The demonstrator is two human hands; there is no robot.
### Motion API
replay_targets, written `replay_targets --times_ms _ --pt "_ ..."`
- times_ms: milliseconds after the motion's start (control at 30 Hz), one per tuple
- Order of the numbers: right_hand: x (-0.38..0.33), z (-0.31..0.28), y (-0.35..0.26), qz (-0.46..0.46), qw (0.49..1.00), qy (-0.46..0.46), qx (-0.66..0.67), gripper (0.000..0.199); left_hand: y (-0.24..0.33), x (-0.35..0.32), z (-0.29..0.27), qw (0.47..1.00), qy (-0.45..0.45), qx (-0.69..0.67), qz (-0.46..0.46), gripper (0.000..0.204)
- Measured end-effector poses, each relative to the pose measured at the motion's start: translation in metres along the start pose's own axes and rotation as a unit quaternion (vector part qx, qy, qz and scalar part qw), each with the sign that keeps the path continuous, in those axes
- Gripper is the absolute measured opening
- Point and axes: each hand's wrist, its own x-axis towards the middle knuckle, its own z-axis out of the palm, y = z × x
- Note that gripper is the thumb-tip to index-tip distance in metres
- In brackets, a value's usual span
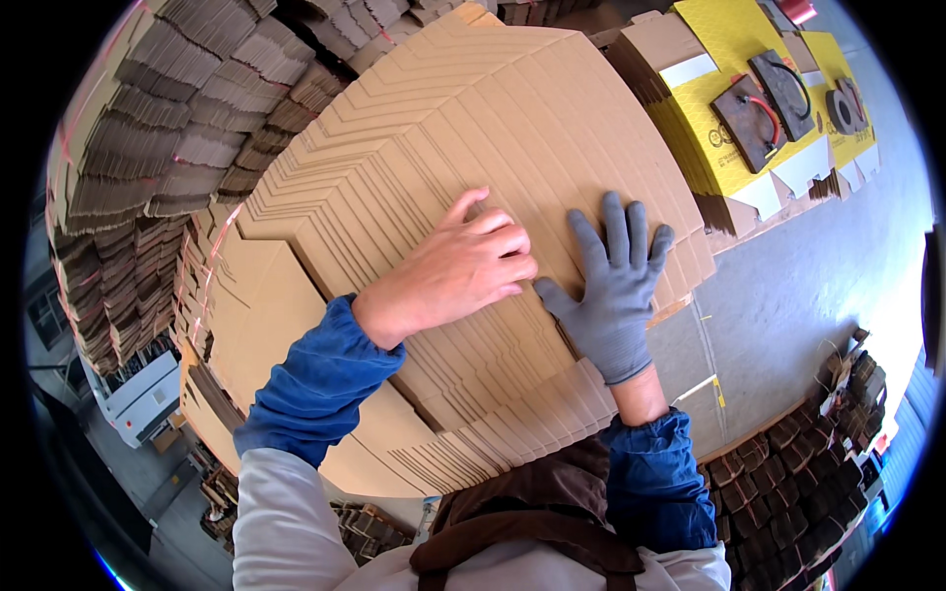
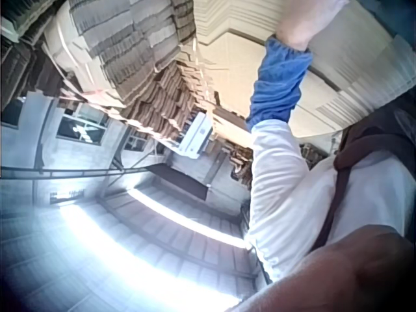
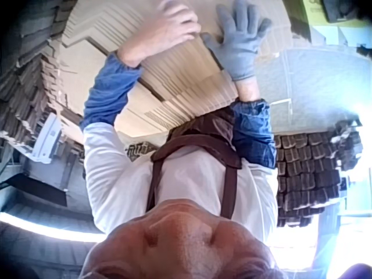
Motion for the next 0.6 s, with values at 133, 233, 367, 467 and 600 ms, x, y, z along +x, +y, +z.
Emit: replay_targets --times_ms 133,233,367,467,600 --pt "0.0 0.0 0.001 0.0 1.0 0.0 -0.006 0.083 0.001 0.005 -0.003 1.0 -0.015 0.0 0.001 0.023" --pt "0.0 -0.001 0.0 0.001 1.0 -0.003 -0.002 0.082 0.002 0.009 -0.008 1.0 -0.026 -0.01 -0.008 0.023" --pt "0.002 0.0 0.0 -0.012 1.0 0.021 0.0 0.082 0.001 0.01 -0.01 1.0 -0.025 -0.01 0.003 0.021" --pt "0.001 -0.002 -0.003 -0.008 1.0 0.011 -0.007 0.083 0.004 0.008 -0.004 0.999 0.002 -0.033 -0.001 0.018" --pt "0.004 -0.003 -0.005 -0.004 1.0 0.001 -0.016 0.083 0.001 0.001 0.002 0.997 0.046 -0.056 -0.007 0.015"
